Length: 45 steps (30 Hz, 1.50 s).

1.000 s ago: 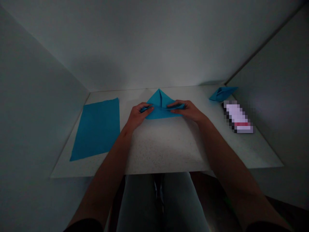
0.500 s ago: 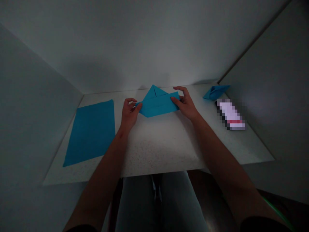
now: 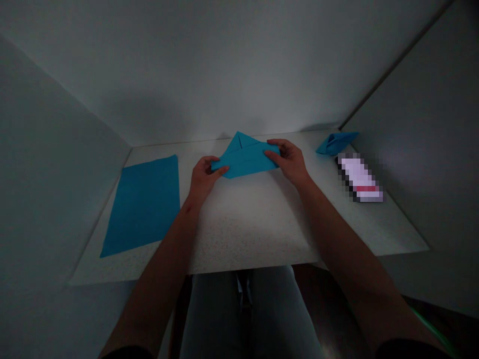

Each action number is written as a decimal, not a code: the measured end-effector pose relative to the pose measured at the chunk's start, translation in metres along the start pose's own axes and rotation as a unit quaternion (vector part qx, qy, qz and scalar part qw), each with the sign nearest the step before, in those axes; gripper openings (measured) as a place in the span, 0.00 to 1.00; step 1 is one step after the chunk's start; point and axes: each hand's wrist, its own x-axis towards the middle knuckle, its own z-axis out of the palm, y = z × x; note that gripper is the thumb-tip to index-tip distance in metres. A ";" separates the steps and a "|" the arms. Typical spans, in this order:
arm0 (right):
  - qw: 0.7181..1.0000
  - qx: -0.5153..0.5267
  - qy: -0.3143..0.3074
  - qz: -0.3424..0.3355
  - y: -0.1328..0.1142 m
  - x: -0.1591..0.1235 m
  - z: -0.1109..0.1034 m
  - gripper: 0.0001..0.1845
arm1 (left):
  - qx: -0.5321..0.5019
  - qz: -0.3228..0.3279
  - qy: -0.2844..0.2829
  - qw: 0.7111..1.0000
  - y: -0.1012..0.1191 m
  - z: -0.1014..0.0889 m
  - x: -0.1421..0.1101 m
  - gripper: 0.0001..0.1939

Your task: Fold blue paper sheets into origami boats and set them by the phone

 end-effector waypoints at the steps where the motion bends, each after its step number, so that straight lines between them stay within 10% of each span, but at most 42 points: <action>1: 1.000 0.009 -0.009 0.004 0.000 0.000 0.000 0.35 | -0.001 0.008 0.013 1.000 0.000 -0.001 0.001 0.28; 26: 0.993 -0.093 0.040 -0.054 0.013 0.004 -0.010 0.24 | 0.103 0.064 0.091 0.988 -0.001 -0.009 0.003 0.14; 32: 0.979 -0.158 0.072 -0.110 0.004 0.003 -0.014 0.19 | 0.038 0.023 0.029 0.999 0.005 -0.004 0.000 0.19; 45: 0.997 -0.067 -0.026 -0.027 0.000 0.001 -0.009 0.24 | 0.018 0.012 0.012 1.000 0.004 -0.001 0.001 0.23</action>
